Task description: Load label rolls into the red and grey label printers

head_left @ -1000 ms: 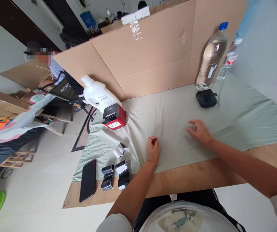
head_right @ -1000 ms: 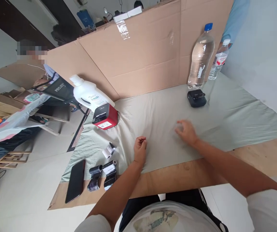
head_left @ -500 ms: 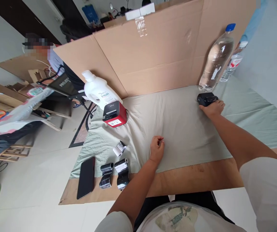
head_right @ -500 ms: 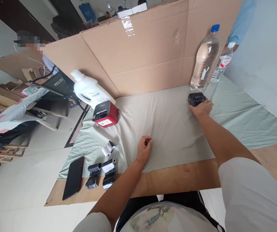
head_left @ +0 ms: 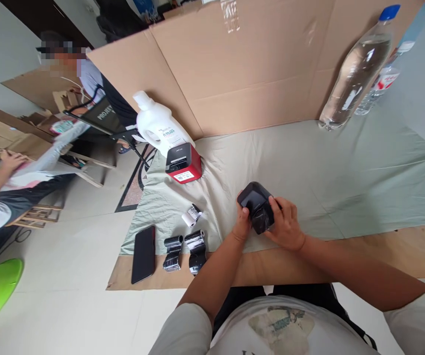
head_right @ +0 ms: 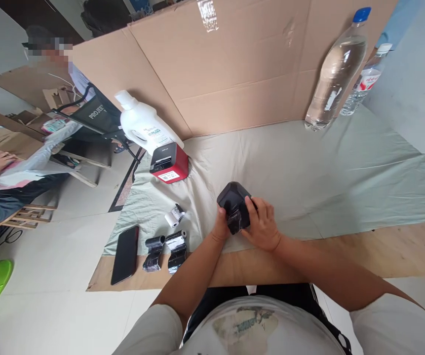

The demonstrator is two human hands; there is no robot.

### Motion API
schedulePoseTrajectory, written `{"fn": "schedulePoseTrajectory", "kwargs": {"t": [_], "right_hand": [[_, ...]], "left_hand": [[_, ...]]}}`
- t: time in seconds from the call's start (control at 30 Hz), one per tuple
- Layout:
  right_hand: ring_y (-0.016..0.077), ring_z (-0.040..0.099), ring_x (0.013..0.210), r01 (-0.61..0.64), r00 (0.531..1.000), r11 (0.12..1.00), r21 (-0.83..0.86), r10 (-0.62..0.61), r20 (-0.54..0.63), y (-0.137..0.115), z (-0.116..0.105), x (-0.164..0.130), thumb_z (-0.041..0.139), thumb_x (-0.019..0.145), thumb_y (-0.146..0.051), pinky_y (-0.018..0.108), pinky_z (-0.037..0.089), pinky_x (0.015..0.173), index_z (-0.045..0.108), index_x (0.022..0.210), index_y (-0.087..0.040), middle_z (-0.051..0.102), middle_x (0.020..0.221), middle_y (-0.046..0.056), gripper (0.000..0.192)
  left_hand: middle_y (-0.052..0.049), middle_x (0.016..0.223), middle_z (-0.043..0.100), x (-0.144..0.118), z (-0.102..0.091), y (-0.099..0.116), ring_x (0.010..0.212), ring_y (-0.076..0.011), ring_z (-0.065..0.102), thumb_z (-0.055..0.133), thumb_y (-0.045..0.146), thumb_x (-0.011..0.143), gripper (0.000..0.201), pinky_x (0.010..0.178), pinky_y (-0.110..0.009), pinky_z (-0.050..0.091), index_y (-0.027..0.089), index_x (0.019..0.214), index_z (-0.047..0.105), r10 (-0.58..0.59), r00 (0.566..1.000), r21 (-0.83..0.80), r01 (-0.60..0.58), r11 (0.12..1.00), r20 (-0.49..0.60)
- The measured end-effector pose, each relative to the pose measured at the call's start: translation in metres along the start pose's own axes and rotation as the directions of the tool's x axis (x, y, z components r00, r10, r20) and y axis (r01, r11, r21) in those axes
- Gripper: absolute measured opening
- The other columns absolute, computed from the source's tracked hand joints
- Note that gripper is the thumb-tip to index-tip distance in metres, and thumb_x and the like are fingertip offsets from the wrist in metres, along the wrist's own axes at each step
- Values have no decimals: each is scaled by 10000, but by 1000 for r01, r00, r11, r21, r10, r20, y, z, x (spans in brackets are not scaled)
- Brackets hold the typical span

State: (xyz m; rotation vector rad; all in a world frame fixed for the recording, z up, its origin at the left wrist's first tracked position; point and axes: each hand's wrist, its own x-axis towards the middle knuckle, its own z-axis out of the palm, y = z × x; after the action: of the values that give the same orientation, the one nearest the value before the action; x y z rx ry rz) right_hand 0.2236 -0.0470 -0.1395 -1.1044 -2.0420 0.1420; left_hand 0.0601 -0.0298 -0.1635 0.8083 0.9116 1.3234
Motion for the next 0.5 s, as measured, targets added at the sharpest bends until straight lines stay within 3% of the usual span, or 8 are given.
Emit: {"fn": "schedulePoseTrajectory", "kwargs": {"t": [0.1,0.17,0.23,0.3,0.4,0.5], "right_hand": [[405,466,1262,-25,991,992,125,9,132,5,3,-5,624,793,-323,648,401,1060,231,1553,-202,452,1372,201,864],[352,504,1237,-96,978,959,267,41,204,18,0,-2,545,813,-243,607,443,1048,351,1491,-238,500,1331,165,705],[290,545,1203,-225,967,886,406,151,207,31,-1,3,453,860,-209,546,490,1022,453,1394,-277,549,1278,123,538],[250,564,1200,-355,935,775,523,290,205,36,3,8,388,925,-256,498,514,1011,456,1367,-296,557,1299,103,449],[262,518,1297,-445,895,685,577,358,265,30,14,10,457,946,-452,501,477,1073,311,1480,-279,476,1445,128,581],[310,384,1427,-446,894,744,497,349,279,20,22,7,623,841,-579,543,368,1166,173,1555,-247,361,1543,160,907]], "left_hand": [[-74,1357,557,0,-6,5,1204,-240,587,822,565,682,1031,1095,-391,422,329,1507,251,133,987,68,-128,989,-85],[-78,1352,553,2,-8,7,1193,-241,592,846,513,668,1030,1084,-390,429,320,1500,271,135,985,108,-123,987,-105],[-88,1378,533,4,-8,10,1220,-257,577,835,520,674,976,1083,-395,428,305,1478,326,111,990,123,-100,987,-86],[-95,1383,527,5,-6,11,1246,-271,560,842,510,663,945,1106,-408,404,282,1454,378,102,994,163,-94,982,-38],[-105,1344,552,4,-2,13,1264,-292,540,877,470,622,950,1140,-434,361,252,1429,426,96,995,246,-96,964,12],[-96,1345,553,4,-1,15,1301,-299,508,881,460,623,919,1159,-429,336,260,1413,457,90,996,274,-91,957,18]]}}
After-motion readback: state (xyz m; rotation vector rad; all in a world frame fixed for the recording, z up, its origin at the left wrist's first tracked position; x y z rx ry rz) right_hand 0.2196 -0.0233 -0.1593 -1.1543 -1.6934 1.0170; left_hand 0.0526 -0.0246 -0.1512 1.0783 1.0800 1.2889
